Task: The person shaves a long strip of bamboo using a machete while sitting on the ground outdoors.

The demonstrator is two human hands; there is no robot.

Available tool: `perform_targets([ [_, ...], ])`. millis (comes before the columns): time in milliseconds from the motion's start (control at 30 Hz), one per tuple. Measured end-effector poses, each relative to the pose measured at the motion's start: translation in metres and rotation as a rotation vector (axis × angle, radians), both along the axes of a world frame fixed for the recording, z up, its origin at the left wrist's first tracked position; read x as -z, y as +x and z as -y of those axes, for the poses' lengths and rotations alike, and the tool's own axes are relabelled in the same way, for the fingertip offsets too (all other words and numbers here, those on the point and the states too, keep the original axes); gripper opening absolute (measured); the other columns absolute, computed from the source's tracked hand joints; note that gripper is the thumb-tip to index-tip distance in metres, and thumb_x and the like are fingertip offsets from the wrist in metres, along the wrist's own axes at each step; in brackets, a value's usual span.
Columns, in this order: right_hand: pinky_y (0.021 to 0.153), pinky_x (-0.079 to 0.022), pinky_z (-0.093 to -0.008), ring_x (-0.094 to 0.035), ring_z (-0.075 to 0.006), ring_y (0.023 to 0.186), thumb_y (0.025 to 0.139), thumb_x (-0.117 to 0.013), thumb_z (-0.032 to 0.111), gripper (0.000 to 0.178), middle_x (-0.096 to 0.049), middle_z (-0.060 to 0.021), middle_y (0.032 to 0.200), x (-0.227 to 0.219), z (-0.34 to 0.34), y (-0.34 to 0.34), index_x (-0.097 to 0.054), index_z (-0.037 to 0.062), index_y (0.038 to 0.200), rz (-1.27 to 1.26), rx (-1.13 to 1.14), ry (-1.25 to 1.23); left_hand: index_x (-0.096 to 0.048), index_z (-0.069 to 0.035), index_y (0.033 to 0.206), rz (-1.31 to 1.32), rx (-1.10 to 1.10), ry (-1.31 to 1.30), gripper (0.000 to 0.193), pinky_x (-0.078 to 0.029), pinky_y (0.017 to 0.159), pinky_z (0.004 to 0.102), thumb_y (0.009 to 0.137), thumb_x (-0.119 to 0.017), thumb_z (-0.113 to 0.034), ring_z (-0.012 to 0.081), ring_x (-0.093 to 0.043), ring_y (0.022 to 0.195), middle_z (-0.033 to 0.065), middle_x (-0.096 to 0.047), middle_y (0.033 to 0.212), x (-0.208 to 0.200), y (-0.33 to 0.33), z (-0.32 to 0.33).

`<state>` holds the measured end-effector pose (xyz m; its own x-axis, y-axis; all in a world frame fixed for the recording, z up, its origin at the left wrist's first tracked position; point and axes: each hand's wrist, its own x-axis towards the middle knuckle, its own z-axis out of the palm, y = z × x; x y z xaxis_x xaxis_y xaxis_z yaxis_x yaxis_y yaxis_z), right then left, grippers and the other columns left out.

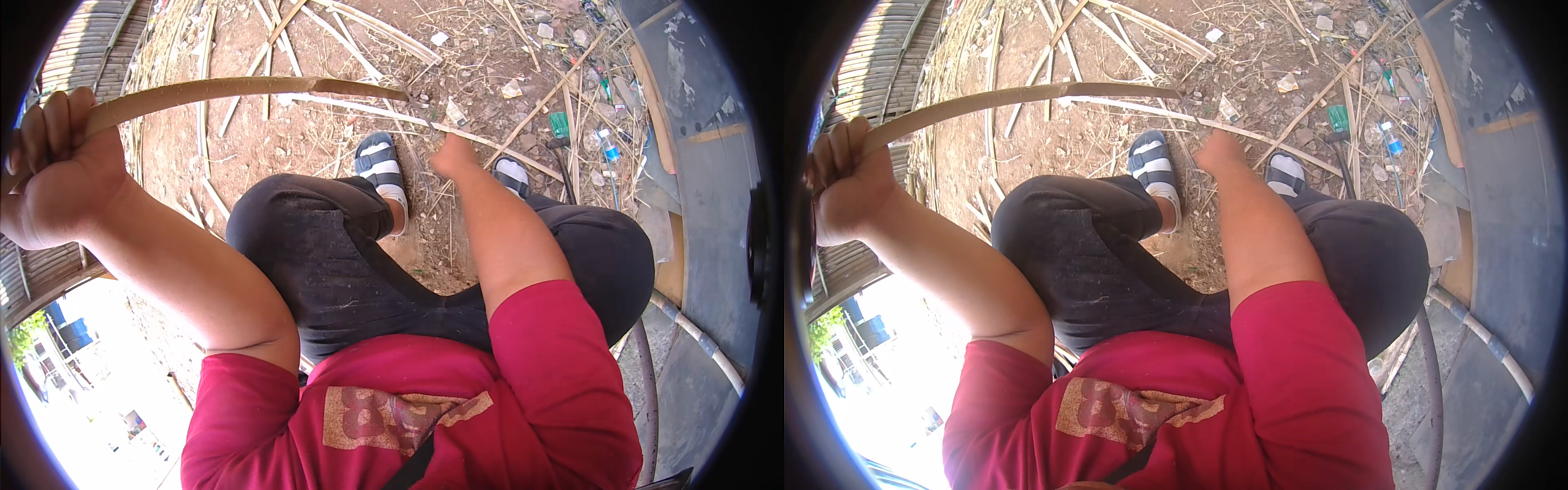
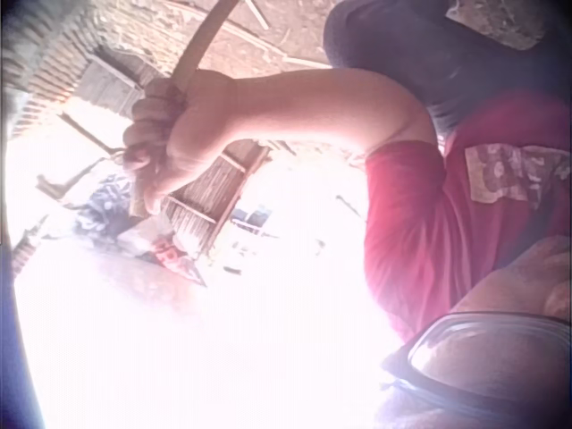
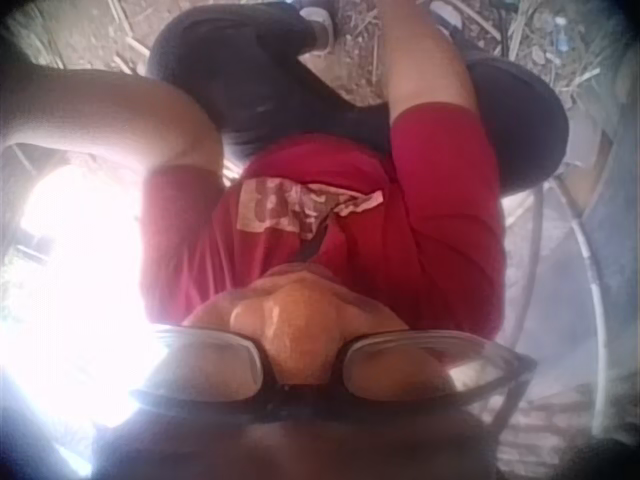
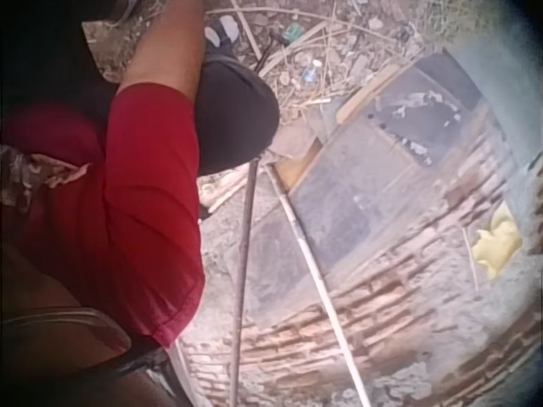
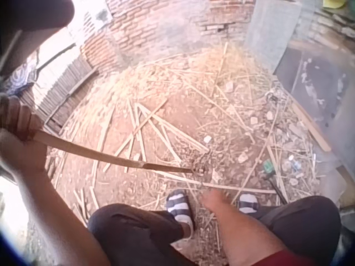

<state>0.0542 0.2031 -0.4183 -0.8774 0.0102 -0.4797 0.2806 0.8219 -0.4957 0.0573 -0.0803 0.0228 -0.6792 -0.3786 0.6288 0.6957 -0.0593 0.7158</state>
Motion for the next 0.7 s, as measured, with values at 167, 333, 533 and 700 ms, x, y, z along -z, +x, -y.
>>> perform_targets([
  [167,0.097,-0.052,-0.049,-0.067,-0.0409,0.111,0.084,-0.07,0.025,0.046,-0.07,-0.0248,0.116,-0.029,-0.006,0.003,-0.061,0.002,0.123,0.011,-0.038,-0.01,-0.032,-0.016,0.063,-0.01,-0.039,-0.021,0.031,-0.013,0.052,0.0304,0.073,-0.056,-0.032,0.0112,-0.015,0.049,-0.0009,-0.019,0.055,0.004,0.0,0.008],
  [333,0.097,-0.052,-0.0499,-0.067,-0.0415,0.11,0.084,-0.07,0.026,0.048,-0.07,-0.0249,0.115,0.009,0.0,0.007,-0.06,0.002,0.125,-0.024,-0.068,-0.029,-0.032,-0.016,0.063,-0.011,-0.167,0.057,0.03,-0.013,0.052,0.0307,0.075,-0.054,-0.032,0.0114,-0.015,0.049,-0.0012,-0.018,0.055,0.008,-0.007,0.0],
  [533,0.096,-0.052,-0.0505,-0.067,-0.0426,0.11,0.084,-0.07,0.026,0.049,-0.07,-0.0253,0.115,-0.004,-0.006,-0.005,-0.06,0.0008,0.125,0.069,-0.035,0.034,-0.033,-0.016,0.063,-0.009,-0.097,0.069,0.028,-0.013,0.051,0.0305,0.078,-0.051,-0.029,0.0111,-0.014,0.049,-0.0013,-0.018,0.056,0.012,-0.004,0.021],
  [700,0.097,-0.052,-0.05,-0.067,-0.0421,0.111,0.084,-0.071,0.026,0.05,-0.071,-0.0242,0.116,-0.032,-0.002,0.007,-0.062,0.0009,0.126,-0.056,-0.052,-0.065,-0.034,-0.015,0.064,-0.015,-0.112,0.045,0.025,-0.013,0.052,0.0306,0.078,-0.05,-0.029,0.0109,-0.014,0.05,-0.0014,-0.019,0.056,0.013,-0.005,0.02],
])
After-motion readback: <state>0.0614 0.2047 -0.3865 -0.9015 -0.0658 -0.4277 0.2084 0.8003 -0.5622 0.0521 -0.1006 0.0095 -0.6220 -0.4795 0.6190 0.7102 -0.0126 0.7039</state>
